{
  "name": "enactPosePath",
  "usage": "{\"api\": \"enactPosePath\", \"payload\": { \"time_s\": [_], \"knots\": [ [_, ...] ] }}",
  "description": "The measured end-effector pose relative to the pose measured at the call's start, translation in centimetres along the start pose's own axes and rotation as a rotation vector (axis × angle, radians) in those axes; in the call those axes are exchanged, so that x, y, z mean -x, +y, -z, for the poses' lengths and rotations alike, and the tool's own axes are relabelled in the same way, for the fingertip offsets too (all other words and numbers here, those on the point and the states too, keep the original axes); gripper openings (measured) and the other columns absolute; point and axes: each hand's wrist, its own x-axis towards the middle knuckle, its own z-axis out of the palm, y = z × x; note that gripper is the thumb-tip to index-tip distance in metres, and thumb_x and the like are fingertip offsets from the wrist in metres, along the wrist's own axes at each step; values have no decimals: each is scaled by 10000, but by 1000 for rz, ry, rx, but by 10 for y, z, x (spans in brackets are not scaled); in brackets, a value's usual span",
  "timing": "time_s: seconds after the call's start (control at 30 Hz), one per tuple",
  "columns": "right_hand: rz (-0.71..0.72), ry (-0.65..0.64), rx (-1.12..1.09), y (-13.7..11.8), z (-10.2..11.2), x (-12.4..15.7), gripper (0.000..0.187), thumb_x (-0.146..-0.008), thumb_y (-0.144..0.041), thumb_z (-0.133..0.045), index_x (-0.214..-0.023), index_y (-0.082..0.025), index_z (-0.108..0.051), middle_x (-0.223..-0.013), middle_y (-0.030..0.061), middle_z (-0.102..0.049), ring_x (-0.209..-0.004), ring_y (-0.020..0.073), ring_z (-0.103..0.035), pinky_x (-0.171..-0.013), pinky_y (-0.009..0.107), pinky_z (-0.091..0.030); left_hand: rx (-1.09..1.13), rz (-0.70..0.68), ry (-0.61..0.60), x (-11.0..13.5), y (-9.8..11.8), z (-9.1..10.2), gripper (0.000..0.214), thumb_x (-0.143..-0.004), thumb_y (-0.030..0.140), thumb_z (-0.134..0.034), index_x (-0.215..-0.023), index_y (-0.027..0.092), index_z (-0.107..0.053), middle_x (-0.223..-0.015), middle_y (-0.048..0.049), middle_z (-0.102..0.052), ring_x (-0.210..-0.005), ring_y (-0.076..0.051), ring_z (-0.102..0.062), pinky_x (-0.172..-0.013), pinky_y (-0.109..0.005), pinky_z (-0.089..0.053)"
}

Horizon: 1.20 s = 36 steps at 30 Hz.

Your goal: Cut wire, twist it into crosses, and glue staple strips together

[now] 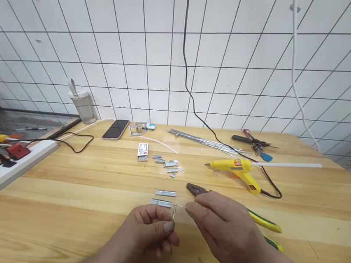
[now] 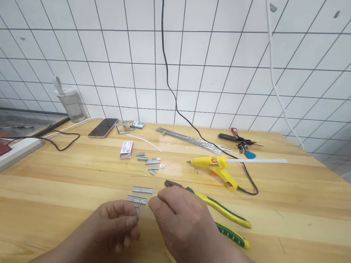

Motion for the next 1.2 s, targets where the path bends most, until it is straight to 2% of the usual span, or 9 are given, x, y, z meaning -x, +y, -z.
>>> {"api": "enactPosePath", "payload": {
  "time_s": [0.23, 0.33, 0.43, 0.57, 0.67, 0.8, 0.93, 1.0, 1.2],
  "knots": [
    [31, -97, -53, -4, -4, 5, 253, -832, -51, -421, -800, -140, -656, -635, 40, -584, -541, 145, -457, -499, 265, -347, 37, 22, 40, 1, 3, -2, 274, -558, 259, -825, -727, 116, -663, -530, -36, -679, -411, -68, -567, -386, -123, -369],
    [28, -59, -107, -8, -7, 5, 257, -837, -44, -419, -829, -139, -657, -654, 43, -593, -563, 141, -485, -520, 251, -366, 73, 31, 38, 1, 3, -2, 303, -544, 248, -833, -774, 107, -696, -531, -33, -673, -417, -62, -563, -391, -121, -367],
    [9, -31, -138, -11, -10, 5, 269, -846, -56, -409, -775, -152, -650, -642, 38, -585, -556, 136, -488, -512, 244, -364, 105, 28, 34, 1, 2, -1, 288, -535, 249, -838, -752, 113, -705, -521, -28, -663, -412, -62, -554, -384, -125, -355],
    [-35, -94, -144, -13, -15, 7, 295, -843, -69, -387, -691, -171, -618, -605, 23, -551, -525, 136, -457, -483, 249, -348, 141, 4, 29, 1, 1, -1, 252, -538, 244, -836, -713, 121, -701, -504, -20, -647, -411, -62, -544, -383, -126, -340],
    [-78, -110, -209, -14, -16, 9, 268, -848, -85, -401, -723, -171, -622, -631, 32, -567, -558, 137, -481, -504, 244, -381, 155, -19, 26, 1, 1, -2, 214, -565, 236, -822, -690, 118, -696, -504, -18, -639, -426, -59, -541, -396, -126, -344],
    [-298, -175, -446, -12, -13, 5, 94, -809, -194, -548, -829, -177, -637, -699, 26, -591, -605, 129, -529, -542, 233, -444, 134, -54, 44, 1, 1, 0, 178, -595, 237, -806, -650, 115, -689, -519, -14, -636, -439, -53, -529, -418, -131, -353],
    [-686, -218, -686, -8, -10, -4, 157, -788, -306, -564, -788, -178, -654, -656, 20, -612, -575, 138, -554, -527, 253, -471, 47, -69, 52, 1, 2, 1, 174, -622, 249, -788, -691, 115, -701, -542, -25, -652, -477, -69, -545, -453, -146, -364],
    [-816, -236, -811, -6, -11, -6, 175, -766, -329, -571, -760, -173, -650, -672, 32, -641, -621, 158, -582, -558, 271, -481, 10, -78, 53, 1, 2, -1, 167, -626, 253, -784, -680, 116, -705, -536, -27, -654, -486, -73, -543, -485, -159, -378],
    [-876, -268, -904, -9, -14, -6, 205, -749, -348, -577, -653, -169, -610, -583, 11, -610, -573, 148, -556, -538, 266, -456, -74, -78, 45, 5, 1, -6, 168, -611, 274, -786, -644, 123, -719, -544, -33, -661, -513, -89, -531, -542, -193, -385]
  ]
}}
